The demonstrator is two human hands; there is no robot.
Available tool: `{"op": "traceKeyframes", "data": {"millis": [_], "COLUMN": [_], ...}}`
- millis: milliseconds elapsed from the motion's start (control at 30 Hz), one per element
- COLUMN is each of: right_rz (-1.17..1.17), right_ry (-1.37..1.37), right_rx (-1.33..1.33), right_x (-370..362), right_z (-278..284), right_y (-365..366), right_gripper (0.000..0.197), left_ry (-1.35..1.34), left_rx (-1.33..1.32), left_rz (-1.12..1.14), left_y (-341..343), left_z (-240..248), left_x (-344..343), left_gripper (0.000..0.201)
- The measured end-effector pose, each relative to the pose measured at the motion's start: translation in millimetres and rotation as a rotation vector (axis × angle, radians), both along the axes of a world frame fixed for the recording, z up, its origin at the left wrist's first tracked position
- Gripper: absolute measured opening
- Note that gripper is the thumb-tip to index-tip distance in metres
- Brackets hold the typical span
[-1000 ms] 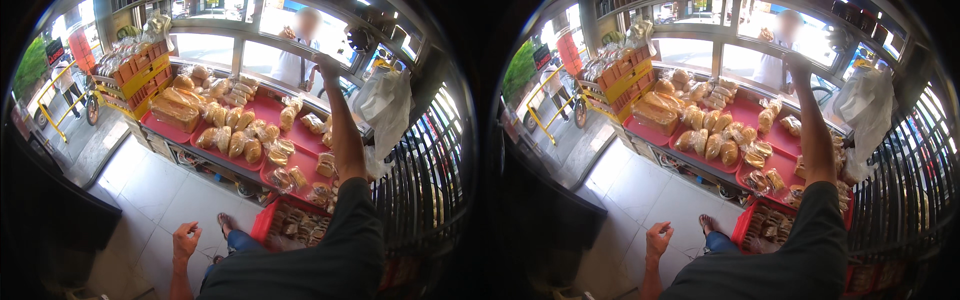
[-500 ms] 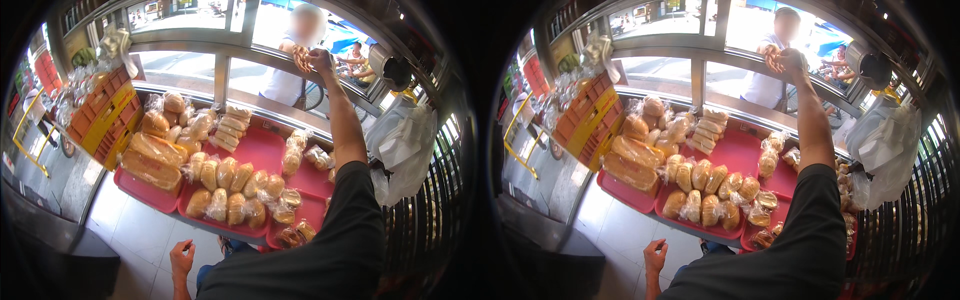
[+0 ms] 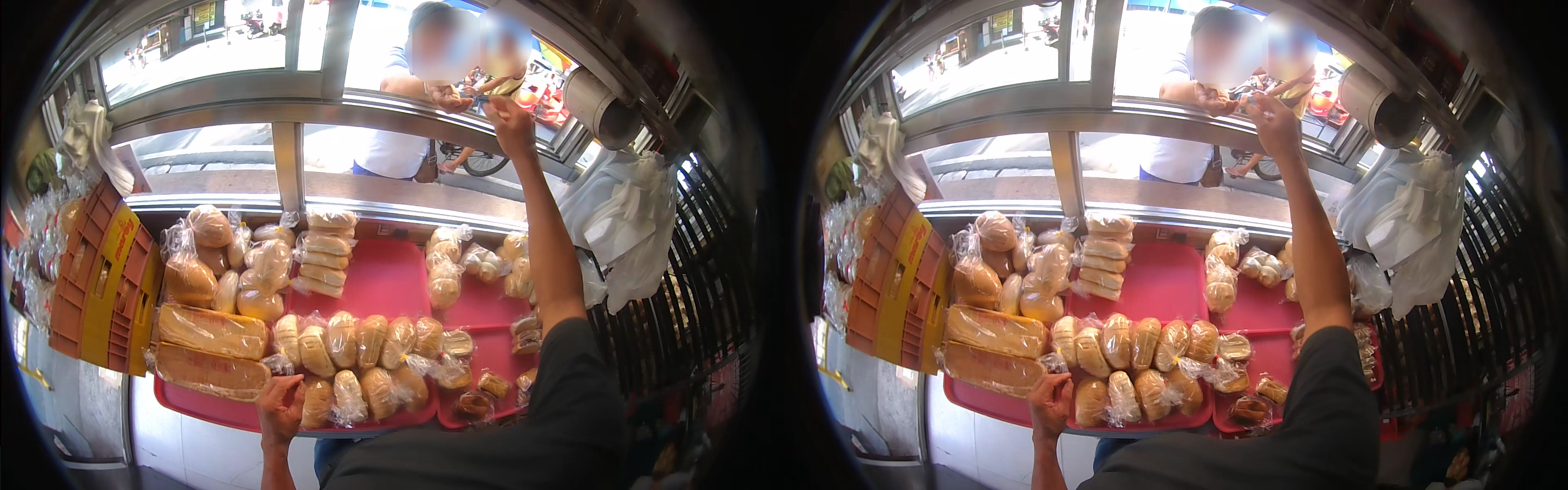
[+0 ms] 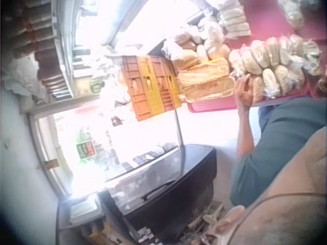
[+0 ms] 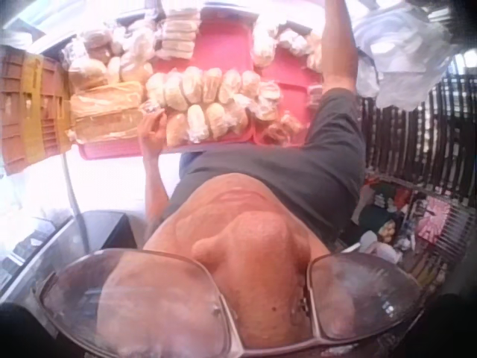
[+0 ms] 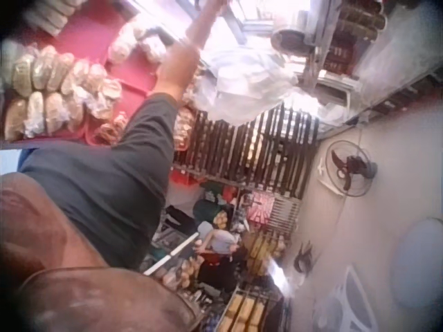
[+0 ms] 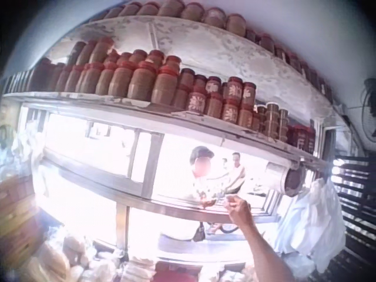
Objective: The person serves packaged bread rolls to customers at a bakery counter. They pick rolls from trays, place them into plastic bags, hand them to customers, and handle cash and coins for payment.
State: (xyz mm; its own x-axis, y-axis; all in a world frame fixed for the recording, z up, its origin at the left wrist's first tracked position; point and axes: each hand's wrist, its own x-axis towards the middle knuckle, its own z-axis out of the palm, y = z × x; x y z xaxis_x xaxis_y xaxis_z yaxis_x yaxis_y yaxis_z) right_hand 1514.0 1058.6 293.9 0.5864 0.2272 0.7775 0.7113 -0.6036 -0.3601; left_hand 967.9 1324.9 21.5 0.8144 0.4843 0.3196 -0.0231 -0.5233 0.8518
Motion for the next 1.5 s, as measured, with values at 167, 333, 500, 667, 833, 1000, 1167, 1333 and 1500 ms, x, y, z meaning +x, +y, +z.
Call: {"op": "traceKeyframes", "data": {"millis": [167,333,500,667,833,1000,1167,1333,1500], "right_rz": [0.182,0.363,0.17,0.028,-0.129,-0.263,-0.256,-0.249,-0.272], "right_ry": [0.455,0.819,0.56,0.147,-0.275,-0.037,-0.044,-0.113,-0.137], "right_rx": [0.065,-0.323,-0.121,0.045,-0.266,-0.377,-0.336,-0.295,-0.261], "right_x": [-102.8,-250.3,-212.8,-88.1,71.6,128.5,116.3,115.7,112.1], "right_z": [-153.4,-256.4,-183.3,-60.9,-16.2,-66.1,-67.1,-67.2,-69.5], "right_y": [-38.1,-18.7,-32.0,-7.0,7.9,20.4,29.7,28.0,32.5], "right_gripper": [0.031,0.025,0.023,0.031,0.062,0.058,0.049,0.045,0.044], "left_ry": [-0.096,-0.262,-0.488,-0.616,-0.623,-0.676,-0.671,-0.689,-0.654], "left_rx": [0.032,0.276,0.677,0.966,1.044,1.047,1.019,0.99,1.021], "left_rz": [-0.148,-0.23,-0.13,0.167,0.264,0.337,0.373,0.365,0.363], "left_y": [44.2,105.1,157.6,190.5,182.5,195.2,194.8,186.9,184.3], "left_z": [25.0,59.5,158.4,215.6,182.5,160.6,156.4,159.2,165.1], "left_x": [69.0,164.9,324.1,473.0,503.8,519.6,516.3,518.0,507.9], "left_gripper": [0.015,0.022,0.039,0.065,0.067,0.065,0.063,0.064,0.063]}}
